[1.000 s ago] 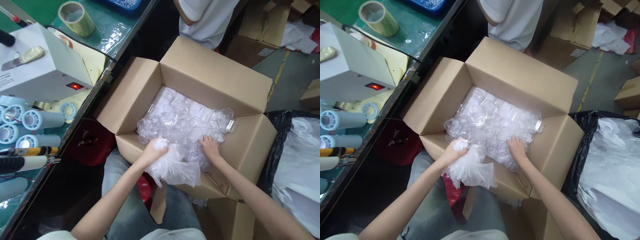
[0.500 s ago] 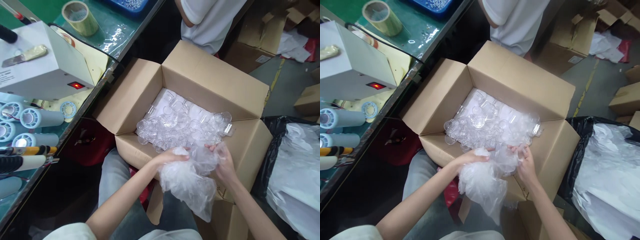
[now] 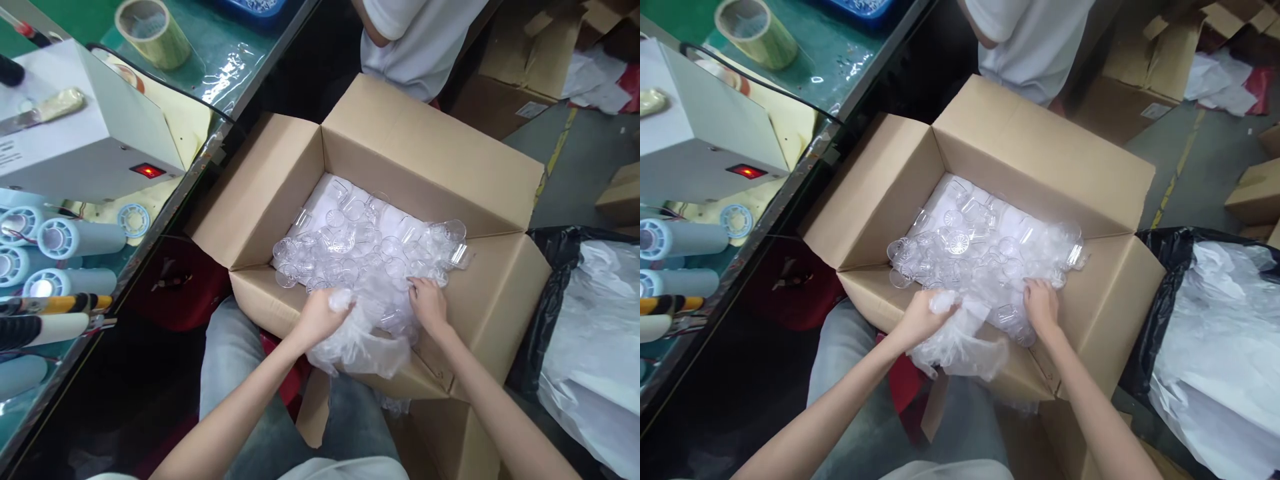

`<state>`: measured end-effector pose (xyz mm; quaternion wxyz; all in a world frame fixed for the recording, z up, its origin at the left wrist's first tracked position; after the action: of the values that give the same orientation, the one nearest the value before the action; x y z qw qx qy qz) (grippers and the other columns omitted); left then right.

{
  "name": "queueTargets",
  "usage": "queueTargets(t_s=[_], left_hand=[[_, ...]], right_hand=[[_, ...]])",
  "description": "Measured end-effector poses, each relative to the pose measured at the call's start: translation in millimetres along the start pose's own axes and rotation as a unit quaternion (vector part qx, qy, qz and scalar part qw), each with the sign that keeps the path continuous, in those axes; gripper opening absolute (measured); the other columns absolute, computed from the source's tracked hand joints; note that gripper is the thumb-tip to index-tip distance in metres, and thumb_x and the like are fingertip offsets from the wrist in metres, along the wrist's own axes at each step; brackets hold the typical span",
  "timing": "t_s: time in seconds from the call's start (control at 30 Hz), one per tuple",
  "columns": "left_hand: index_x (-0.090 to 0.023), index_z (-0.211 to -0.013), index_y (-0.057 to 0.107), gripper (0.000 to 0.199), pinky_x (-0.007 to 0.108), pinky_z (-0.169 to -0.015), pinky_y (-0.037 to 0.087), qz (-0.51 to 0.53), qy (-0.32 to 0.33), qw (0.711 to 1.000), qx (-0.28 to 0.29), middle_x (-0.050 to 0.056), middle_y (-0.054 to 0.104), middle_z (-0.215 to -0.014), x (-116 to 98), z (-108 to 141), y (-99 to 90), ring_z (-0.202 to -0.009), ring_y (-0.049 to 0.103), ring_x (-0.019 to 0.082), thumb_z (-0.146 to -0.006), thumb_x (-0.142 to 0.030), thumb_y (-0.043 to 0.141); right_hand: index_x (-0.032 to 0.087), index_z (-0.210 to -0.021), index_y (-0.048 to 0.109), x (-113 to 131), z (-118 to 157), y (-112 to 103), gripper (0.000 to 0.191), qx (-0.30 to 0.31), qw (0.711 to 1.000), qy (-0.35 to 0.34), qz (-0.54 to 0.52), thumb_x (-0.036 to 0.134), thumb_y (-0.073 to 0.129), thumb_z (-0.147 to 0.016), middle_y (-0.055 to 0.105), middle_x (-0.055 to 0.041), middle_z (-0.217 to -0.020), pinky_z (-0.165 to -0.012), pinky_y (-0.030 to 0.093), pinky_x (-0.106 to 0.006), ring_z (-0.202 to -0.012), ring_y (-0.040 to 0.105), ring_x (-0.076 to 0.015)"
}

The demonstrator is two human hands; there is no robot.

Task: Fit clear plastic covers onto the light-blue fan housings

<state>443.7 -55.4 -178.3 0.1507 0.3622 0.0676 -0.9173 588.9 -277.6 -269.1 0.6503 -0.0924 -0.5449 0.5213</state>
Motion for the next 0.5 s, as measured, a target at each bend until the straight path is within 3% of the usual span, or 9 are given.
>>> queueTargets(t_s=[0.13,0.23,0.37,0.5], left_hand=[[-0.016,-0.068,0.064,0.016,0.028,-0.068,0.048,-0.062,0.032,0.997,0.022,0.002,0.068,-0.072,-13,6,-6.0,-0.076,0.063,0.021,-0.072,-0.031,0.066],[-0.016,-0.065,0.063,0.016,0.027,-0.066,0.046,-0.102,0.045,0.993,0.044,0.002,0.066,-0.069,-14,8,-3.6,-0.07,0.061,0.019,-0.071,-0.03,0.066],[-0.017,-0.066,0.062,0.01,0.029,-0.067,0.045,-0.143,0.051,0.988,0.026,0.004,0.067,-0.072,-14,11,-10.1,-0.073,0.061,0.021,-0.073,-0.024,0.061],[-0.017,-0.075,0.065,0.009,0.029,-0.07,0.047,-0.141,0.057,0.987,0.052,0.004,0.07,-0.08,-18,10,-20.0,-0.077,0.063,0.021,-0.071,-0.017,0.058]], right_hand=[[0.017,-0.105,0.063,-13,-31,-4,0.017,0.026,0.994,-0.006,0.102,0.028,0.058,-0.093,0.06,-0.0071,-0.11,-0.097,0.04,-0.048,-0.106,0.054,-0.0244],[0.015,-0.095,0.064,-11,-51,-5,0.012,0.045,0.993,-0.02,0.103,0.026,0.059,-0.091,0.061,-0.0068,-0.109,-0.098,0.038,-0.049,-0.11,0.052,-0.0251],[0.016,-0.08,0.063,-6,-68,-17,0.016,0.056,0.997,-0.042,0.012,0.03,0.064,-0.087,0.061,-0.0073,-0.114,-0.103,0.034,-0.047,-0.116,0.049,-0.025],[0.015,-0.085,0.062,-10,-62,-35,0.023,0.007,0.988,-0.023,-0.154,0.038,0.062,-0.088,0.065,-0.007,-0.105,-0.098,0.04,-0.046,-0.11,0.056,-0.0241]])
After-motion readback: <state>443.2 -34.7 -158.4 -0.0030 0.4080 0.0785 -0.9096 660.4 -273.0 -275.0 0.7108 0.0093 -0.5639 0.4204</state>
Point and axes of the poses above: each hand's wrist, its own z-axis away from the middle knuckle, its own y-axis out of the palm, x = y × z, the point moved 2 cm from there along -z, towards the middle knuckle
